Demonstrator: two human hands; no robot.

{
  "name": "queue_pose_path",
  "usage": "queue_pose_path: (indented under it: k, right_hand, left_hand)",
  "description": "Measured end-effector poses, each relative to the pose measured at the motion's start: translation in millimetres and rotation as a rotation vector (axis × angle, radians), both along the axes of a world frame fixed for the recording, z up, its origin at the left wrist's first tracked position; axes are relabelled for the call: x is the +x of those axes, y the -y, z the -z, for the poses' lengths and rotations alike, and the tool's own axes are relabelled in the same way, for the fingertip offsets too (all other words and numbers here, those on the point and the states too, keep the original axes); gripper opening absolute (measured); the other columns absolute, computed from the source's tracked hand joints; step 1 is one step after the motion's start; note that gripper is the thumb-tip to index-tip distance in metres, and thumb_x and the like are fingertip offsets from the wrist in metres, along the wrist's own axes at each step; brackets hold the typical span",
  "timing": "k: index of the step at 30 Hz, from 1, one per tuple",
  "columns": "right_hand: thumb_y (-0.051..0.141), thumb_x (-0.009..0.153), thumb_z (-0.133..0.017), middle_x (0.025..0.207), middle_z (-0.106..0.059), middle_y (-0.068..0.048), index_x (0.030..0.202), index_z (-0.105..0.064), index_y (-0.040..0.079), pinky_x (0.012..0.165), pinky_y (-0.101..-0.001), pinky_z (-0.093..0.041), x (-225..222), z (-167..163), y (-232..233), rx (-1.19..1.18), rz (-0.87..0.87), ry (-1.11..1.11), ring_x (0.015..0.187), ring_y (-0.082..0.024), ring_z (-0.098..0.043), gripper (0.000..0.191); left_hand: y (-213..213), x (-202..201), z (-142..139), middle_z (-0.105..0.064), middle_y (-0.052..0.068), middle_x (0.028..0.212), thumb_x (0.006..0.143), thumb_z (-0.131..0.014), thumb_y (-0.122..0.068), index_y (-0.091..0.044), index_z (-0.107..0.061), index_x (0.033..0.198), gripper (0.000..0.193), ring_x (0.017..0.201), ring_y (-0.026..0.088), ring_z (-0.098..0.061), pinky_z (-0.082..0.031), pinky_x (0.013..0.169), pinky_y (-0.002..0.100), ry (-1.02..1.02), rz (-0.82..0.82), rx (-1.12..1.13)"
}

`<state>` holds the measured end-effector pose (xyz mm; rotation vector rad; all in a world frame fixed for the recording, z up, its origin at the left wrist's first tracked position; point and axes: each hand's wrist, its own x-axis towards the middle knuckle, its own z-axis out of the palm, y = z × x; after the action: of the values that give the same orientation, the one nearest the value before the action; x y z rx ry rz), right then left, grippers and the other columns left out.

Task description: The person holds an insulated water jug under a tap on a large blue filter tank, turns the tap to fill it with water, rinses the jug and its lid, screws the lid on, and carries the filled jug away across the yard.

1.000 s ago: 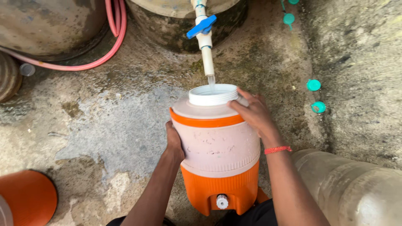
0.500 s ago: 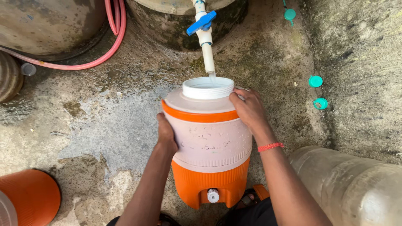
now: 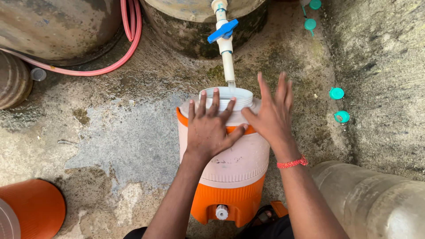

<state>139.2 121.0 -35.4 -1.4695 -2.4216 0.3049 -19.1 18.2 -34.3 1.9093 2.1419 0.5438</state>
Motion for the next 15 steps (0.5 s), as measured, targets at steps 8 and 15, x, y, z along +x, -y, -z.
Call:
queue_pose_path:
  k: [8,15]
  right_hand:
    - [0.073,0.096,-0.044,0.172,0.013,-0.02,0.164,-0.028,0.042,0.119,-0.0746,-0.012,-15,-5,6,-0.218,-0.027,0.118,0.156,-0.049,0.012,0.077]
    - [0.087,0.085,-0.037,0.169,0.013,-0.015,0.161,-0.024,0.046,0.116,-0.0757,-0.008,-36,-15,35,-0.174,-0.209,0.222,0.153,-0.045,0.015,0.087]
  left_hand:
    - [-1,10,8,-0.049,0.026,0.151,0.1,-0.04,-0.048,-0.003,-0.054,0.142,0.063,0.145,0.049,-0.039,-0.034,0.117,0.059,0.205,-0.028,-0.102]
    - [2,-40,13,-0.015,0.021,0.171,0.103,-0.035,-0.057,-0.012,-0.022,0.164,0.077,0.156,0.045,-0.012,-0.008,0.123,0.064,0.212,-0.253,0.04]
